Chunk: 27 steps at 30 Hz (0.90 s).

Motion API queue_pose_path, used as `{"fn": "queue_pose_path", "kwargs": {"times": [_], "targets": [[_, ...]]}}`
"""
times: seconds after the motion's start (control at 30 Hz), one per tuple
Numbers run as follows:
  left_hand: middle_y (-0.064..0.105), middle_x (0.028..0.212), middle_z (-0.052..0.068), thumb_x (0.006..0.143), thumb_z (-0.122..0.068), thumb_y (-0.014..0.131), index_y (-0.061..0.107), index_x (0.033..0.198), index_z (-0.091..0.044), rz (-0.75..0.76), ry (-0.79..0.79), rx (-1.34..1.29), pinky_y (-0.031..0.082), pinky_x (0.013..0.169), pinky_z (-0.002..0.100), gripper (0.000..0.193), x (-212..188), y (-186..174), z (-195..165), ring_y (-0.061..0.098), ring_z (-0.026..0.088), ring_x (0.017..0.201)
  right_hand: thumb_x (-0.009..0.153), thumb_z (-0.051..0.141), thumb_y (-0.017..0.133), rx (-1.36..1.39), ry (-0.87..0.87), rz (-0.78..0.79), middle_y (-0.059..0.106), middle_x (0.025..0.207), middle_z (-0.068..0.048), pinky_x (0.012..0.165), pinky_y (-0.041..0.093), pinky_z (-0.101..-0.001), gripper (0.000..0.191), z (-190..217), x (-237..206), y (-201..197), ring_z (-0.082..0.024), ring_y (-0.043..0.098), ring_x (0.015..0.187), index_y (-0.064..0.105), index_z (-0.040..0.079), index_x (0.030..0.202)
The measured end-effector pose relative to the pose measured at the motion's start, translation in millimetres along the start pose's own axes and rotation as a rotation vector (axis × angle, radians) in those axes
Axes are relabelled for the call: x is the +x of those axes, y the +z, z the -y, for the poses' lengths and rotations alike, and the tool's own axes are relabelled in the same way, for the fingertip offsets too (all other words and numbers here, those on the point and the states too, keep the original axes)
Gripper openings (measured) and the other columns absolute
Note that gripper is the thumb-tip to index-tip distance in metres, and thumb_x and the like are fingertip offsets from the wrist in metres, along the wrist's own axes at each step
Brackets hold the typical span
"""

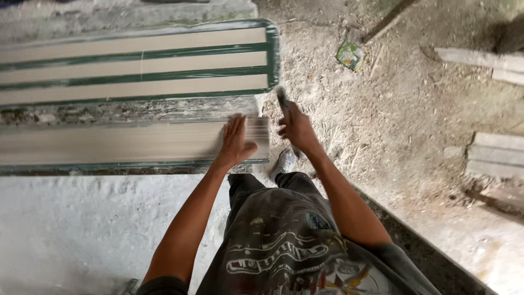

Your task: The person smooths long plaster cornice moldings laid on a workbench, running a small handheld scraper along their fluted faces while steadying each strip with the other hand. They reposition along the moldings, lift and flip pieces, and scrape edges and ends to remove excess plaster.

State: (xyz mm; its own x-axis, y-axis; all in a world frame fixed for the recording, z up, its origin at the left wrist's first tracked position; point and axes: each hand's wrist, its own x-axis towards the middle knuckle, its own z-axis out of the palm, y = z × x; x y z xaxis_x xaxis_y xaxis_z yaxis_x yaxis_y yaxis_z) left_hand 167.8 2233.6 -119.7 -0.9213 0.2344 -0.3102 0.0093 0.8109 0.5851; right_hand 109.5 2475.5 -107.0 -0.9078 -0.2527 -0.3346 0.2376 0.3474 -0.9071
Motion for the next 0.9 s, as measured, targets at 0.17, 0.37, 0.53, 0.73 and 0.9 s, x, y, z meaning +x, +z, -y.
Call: {"fn": "queue_pose_path", "kwargs": {"times": [0.17, 0.37, 0.53, 0.73, 0.9], "targets": [[-0.005, 0.175, 0.019, 0.092, -0.081, 0.041, 0.006, 0.167, -0.015, -0.016, -0.307, 0.280, -0.011, 0.120, 0.070, 0.106, -18.9, -20.3, 36.0, -0.016, 0.043, 0.158, 0.105, 0.022, 0.046, -0.768, 0.007, 0.108, 0.071, 0.071, -0.022, 0.047, 0.052, -0.0464, 0.043, 6.6, -34.0, -8.5, -0.031, 0.065, 0.052, 0.043, -0.001, 0.141], [-0.033, 0.166, 0.018, 0.077, -0.091, 0.052, -0.015, 0.165, -0.014, 0.285, -0.397, 0.118, -0.016, 0.114, 0.072, 0.134, -14.9, -32.4, 57.8, -0.035, 0.042, 0.149, 0.104, 0.018, 0.046, -1.119, 0.038, 0.293, 0.069, 0.078, -0.019, 0.037, 0.053, -0.0373, 0.036, 28.0, 14.0, 64.2, -0.027, 0.067, 0.054, 0.046, 0.003, 0.137], [-0.036, 0.165, 0.017, 0.069, -0.090, 0.061, -0.018, 0.164, -0.013, 0.339, -0.324, 0.030, -0.018, 0.114, 0.073, 0.146, -7.3, -27.2, 75.9, -0.040, 0.041, 0.147, 0.102, 0.022, 0.050, -1.420, 0.131, 0.423, 0.068, 0.077, -0.015, 0.037, 0.048, -0.0330, 0.033, 6.4, 25.0, 63.5, -0.020, 0.058, 0.052, 0.054, 0.005, 0.130], [-0.015, 0.172, 0.018, 0.070, -0.079, 0.071, -0.001, 0.165, -0.012, 0.253, -0.229, 0.031, -0.005, 0.117, 0.072, 0.137, -12.6, -17.9, 82.4, -0.023, 0.048, 0.153, 0.098, 0.035, 0.060, -1.099, 0.783, 0.383, 0.063, 0.074, -0.009, 0.040, 0.043, -0.0333, 0.033, -26.3, -74.5, -89.6, -0.018, 0.052, 0.053, 0.065, 0.007, 0.115], [0.017, 0.165, 0.025, 0.075, -0.078, 0.074, 0.019, 0.162, -0.007, 0.058, -0.001, 0.066, 0.002, 0.115, 0.075, 0.125, -21.3, -33.4, 91.4, 0.007, 0.054, 0.150, 0.092, 0.041, 0.071, -0.036, 0.642, -0.270, 0.064, 0.078, 0.000, 0.047, 0.048, -0.0293, 0.036, -40.0, -94.2, 10.0, -0.011, 0.055, 0.061, 0.072, 0.008, 0.108]]}}
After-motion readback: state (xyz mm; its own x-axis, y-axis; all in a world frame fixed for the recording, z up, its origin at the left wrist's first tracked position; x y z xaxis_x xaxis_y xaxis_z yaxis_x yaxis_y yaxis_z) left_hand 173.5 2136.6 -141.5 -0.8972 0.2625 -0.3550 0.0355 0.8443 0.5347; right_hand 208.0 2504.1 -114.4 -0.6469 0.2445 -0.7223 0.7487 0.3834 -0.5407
